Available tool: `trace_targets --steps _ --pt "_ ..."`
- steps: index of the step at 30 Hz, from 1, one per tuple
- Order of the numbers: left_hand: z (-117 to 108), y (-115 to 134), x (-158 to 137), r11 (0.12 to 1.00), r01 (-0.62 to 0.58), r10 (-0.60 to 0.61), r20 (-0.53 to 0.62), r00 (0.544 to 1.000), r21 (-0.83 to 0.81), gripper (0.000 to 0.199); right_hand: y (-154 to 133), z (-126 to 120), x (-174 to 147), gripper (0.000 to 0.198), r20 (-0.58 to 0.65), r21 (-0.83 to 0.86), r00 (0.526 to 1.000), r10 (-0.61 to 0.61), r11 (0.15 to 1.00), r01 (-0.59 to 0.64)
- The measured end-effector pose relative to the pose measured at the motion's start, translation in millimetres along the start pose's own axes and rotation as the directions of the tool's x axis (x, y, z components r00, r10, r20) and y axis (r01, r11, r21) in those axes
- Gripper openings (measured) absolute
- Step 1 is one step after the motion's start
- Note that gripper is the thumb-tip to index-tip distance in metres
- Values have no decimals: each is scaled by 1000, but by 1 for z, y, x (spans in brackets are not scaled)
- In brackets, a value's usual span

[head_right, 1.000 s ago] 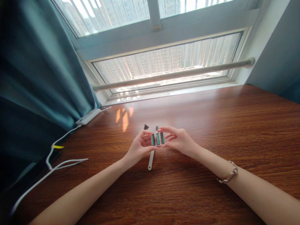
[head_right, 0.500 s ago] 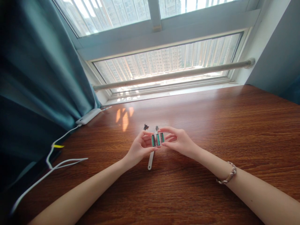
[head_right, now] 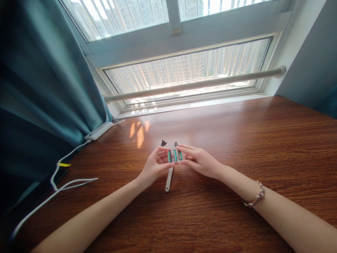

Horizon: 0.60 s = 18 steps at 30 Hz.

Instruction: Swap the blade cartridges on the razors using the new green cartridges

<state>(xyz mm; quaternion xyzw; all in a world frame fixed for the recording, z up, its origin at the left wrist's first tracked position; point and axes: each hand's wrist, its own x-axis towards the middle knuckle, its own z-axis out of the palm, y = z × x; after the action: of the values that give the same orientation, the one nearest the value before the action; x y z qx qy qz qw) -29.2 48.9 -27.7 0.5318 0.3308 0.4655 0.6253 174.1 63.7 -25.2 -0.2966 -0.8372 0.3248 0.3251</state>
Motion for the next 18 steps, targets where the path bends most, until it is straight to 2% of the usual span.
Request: trace_targets --steps 3,6,10,12,18 --pt "0 -1 0 1000 0 0 -21 1000 2 44 -1 3 -2 60 43 -224 998 -50 973 59" --pt "2 -1 0 1000 -12 12 -42 999 21 45 -4 4 -4 66 -17 -266 996 -82 961 75" --pt "4 0 -1 999 -20 23 -65 998 40 46 -9 3 -6 37 -204 -253 969 -141 964 87" --pt "6 1 -2 999 -15 17 -59 998 35 46 -10 2 -6 22 -231 -262 959 -167 960 104" --pt "7 1 -3 999 -12 13 -50 999 35 45 -10 4 -6 19 -236 -287 956 -174 952 102"
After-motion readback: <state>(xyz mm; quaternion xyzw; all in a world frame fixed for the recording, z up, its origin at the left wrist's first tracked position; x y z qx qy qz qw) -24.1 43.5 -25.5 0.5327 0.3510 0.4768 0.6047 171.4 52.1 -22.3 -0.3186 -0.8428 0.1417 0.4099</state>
